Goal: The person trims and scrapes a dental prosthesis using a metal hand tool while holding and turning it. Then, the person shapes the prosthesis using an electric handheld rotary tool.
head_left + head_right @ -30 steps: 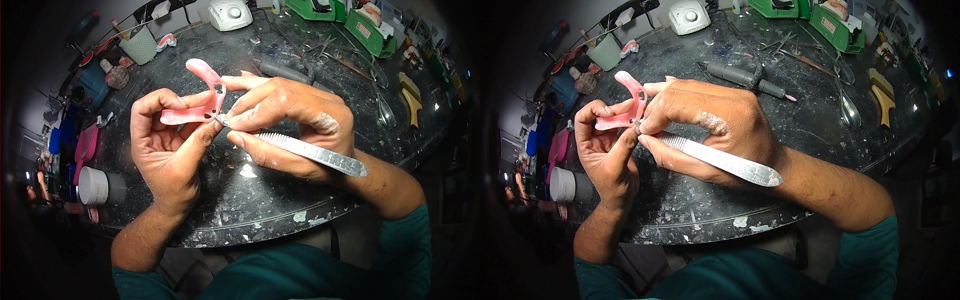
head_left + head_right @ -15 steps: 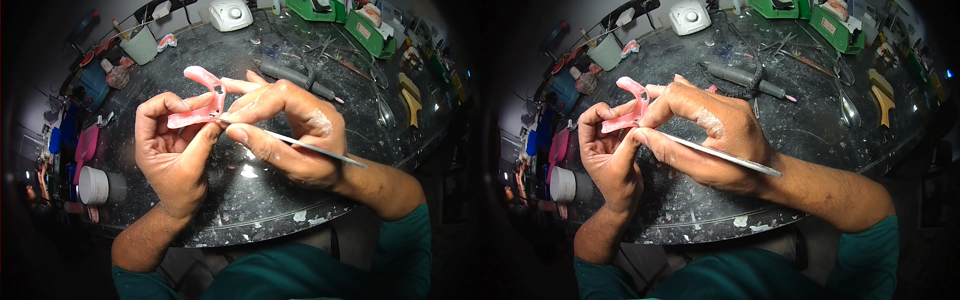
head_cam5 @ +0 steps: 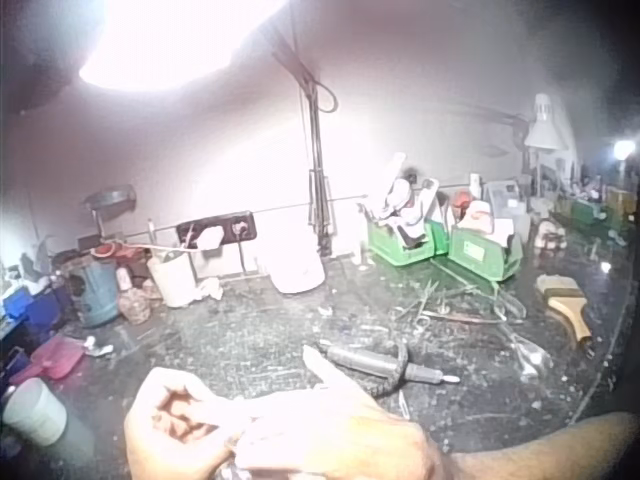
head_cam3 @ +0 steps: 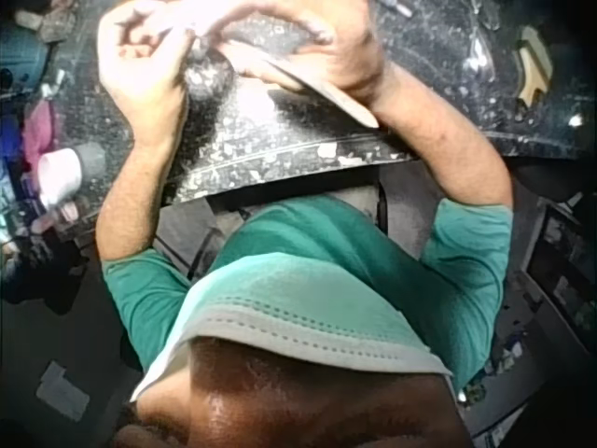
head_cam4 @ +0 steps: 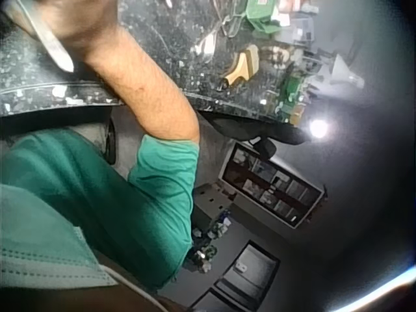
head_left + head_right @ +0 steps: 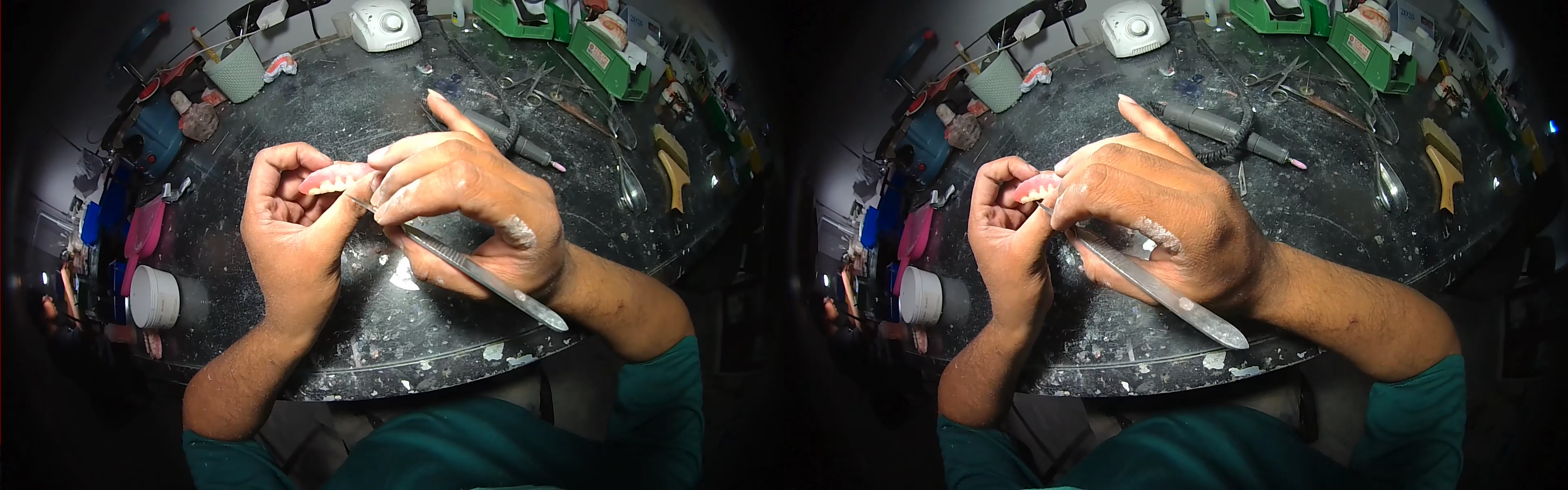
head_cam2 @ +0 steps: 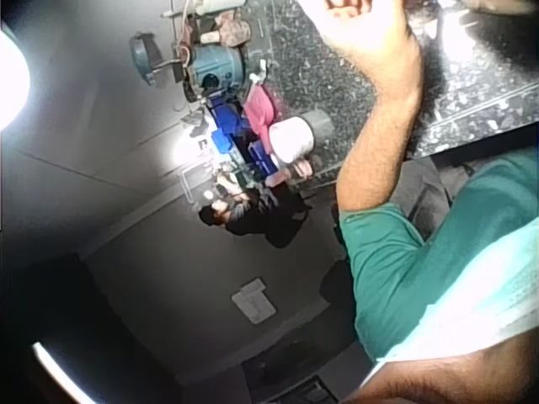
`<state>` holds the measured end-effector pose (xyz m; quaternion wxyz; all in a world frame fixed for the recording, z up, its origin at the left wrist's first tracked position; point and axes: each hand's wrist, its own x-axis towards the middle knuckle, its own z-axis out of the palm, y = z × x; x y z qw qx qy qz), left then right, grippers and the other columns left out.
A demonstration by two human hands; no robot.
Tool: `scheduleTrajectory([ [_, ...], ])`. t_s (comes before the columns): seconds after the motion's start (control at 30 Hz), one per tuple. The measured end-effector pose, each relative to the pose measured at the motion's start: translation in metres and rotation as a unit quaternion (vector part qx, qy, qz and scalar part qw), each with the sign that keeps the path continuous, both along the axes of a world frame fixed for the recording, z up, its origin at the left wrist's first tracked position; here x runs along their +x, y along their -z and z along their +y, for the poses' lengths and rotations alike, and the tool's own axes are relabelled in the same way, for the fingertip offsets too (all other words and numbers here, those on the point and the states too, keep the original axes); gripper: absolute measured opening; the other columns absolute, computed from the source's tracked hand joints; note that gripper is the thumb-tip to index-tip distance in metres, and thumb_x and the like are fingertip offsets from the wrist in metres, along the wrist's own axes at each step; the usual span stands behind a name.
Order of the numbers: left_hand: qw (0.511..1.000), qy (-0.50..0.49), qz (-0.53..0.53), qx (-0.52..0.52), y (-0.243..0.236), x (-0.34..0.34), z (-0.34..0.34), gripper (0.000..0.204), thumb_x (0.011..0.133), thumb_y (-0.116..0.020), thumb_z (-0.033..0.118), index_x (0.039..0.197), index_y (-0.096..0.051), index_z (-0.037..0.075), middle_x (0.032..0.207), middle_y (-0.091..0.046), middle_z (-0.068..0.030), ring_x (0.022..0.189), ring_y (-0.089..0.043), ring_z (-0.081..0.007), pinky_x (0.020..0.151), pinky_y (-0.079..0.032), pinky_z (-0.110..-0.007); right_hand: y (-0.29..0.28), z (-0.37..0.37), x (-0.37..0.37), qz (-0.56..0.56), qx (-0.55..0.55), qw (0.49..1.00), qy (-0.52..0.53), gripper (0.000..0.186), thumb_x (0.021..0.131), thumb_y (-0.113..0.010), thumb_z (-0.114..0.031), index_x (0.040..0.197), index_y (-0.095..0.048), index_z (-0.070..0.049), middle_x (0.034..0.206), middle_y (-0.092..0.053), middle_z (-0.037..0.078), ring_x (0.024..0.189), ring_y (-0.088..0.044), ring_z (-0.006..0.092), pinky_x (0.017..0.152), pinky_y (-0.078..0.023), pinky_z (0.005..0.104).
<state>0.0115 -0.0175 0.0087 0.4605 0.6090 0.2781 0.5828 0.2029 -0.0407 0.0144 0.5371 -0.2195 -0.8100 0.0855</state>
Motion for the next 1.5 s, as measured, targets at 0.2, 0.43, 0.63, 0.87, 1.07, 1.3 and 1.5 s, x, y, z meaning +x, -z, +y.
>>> scheduleTrajectory([
  [0.2, 1.000, -0.003, 0.018, 0.010, -0.003, 0.000, 0.000, 0.032, 0.086, -0.071, -0.008, 0.108, -0.049, 0.000, 0.099, -0.065, -0.0101, 0.094, -0.068, -0.0138, 0.084, -0.056, -0.025, 0.001, 0.001, -0.001, -0.028, 0.020, 0.998, 0.046, 0.021, 0.073, -0.084, -0.009, 0.092, -0.075, -0.014, 0.096, -0.068, 0.000, 0.098, -0.067, 0.0186, 0.111, -0.032, 0.0616],
  [0.43, 1.000, -0.009, 0.002, -0.015, -0.003, 0.001, 0.002, 0.032, 0.086, -0.072, -0.008, 0.105, -0.048, 0.001, 0.099, -0.069, -0.0141, 0.095, -0.069, -0.0165, 0.086, -0.057, -0.026, -0.003, 0.009, 0.011, 0.051, -0.008, 0.998, -0.024, 0.021, 0.082, -0.078, -0.003, 0.100, -0.068, -0.007, 0.098, -0.069, 0.006, 0.089, -0.066, 0.0155, 0.107, -0.042, 0.0518],
  [0.63, 0.999, 0.031, -0.040, 0.007, 0.000, 0.002, 0.006, 0.033, 0.089, -0.070, -0.002, 0.110, -0.045, 0.002, 0.101, -0.068, -0.0179, 0.094, -0.071, -0.0227, 0.085, -0.060, -0.034, 0.011, 0.015, 0.005, 0.094, -0.195, 0.976, 0.028, 0.020, 0.096, -0.065, -0.013, 0.113, -0.066, -0.003, 0.104, -0.069, 0.008, 0.098, -0.068, 0.0154, 0.086, -0.054, 0.0290],
  [0.87, 0.996, 0.089, -0.021, -0.016, 0.002, -0.008, 0.006, 0.027, 0.094, -0.065, 0.005, 0.113, -0.046, 0.001, 0.103, -0.069, -0.0185, 0.091, -0.072, -0.0241, 0.088, -0.058, -0.034, 0.006, 0.011, 0.002, 0.064, -0.216, 0.974, -0.012, 0.025, 0.085, -0.076, -0.011, 0.108, -0.070, -0.003, 0.102, -0.072, 0.007, 0.099, -0.068, 0.0149, 0.090, -0.053, 0.0295],
  [1.07, 1.000, -0.001, -0.012, 0.007, -0.004, -0.007, 0.013, 0.049, 0.110, -0.030, 0.036, 0.126, -0.056, -0.002, 0.123, -0.063, -0.0187, 0.118, -0.060, -0.0232, 0.110, -0.039, -0.039, 0.004, 0.010, 0.005, 0.163, -0.331, 0.929, -0.018, 0.014, 0.088, -0.075, -0.008, 0.100, -0.072, -0.002, 0.093, -0.073, 0.004, 0.090, -0.067, 0.0079, 0.081, -0.055, 0.0244],
  [1.3, 0.999, -0.043, 0.028, -0.005, -0.001, -0.007, 0.013, 0.049, 0.092, -0.043, 0.006, 0.139, -0.046, -0.007, 0.134, -0.055, -0.0204, 0.127, -0.053, -0.0272, 0.113, -0.036, -0.041, 0.009, 0.015, 0.010, 0.125, -0.207, 0.970, -0.010, 0.016, 0.086, -0.073, 0.000, 0.100, -0.066, 0.000, 0.098, -0.067, 0.008, 0.094, -0.065, 0.0129, 0.088, -0.054, 0.0280],
  [1.5, 0.992, 0.116, 0.002, -0.050, -0.007, 0.014, -0.013, 0.070, 0.094, -0.066, 0.008, 0.149, -0.025, -0.004, 0.133, -0.058, -0.0244, 0.129, -0.052, -0.0240, 0.113, -0.037, -0.039, 0.012, 0.015, 0.006, 0.055, -0.116, 0.991, 0.028, 0.024, 0.078, -0.081, -0.008, 0.099, -0.069, -0.005, 0.094, -0.069, 0.007, 0.089, -0.068, 0.0174, 0.079, -0.055, 0.0300],
])
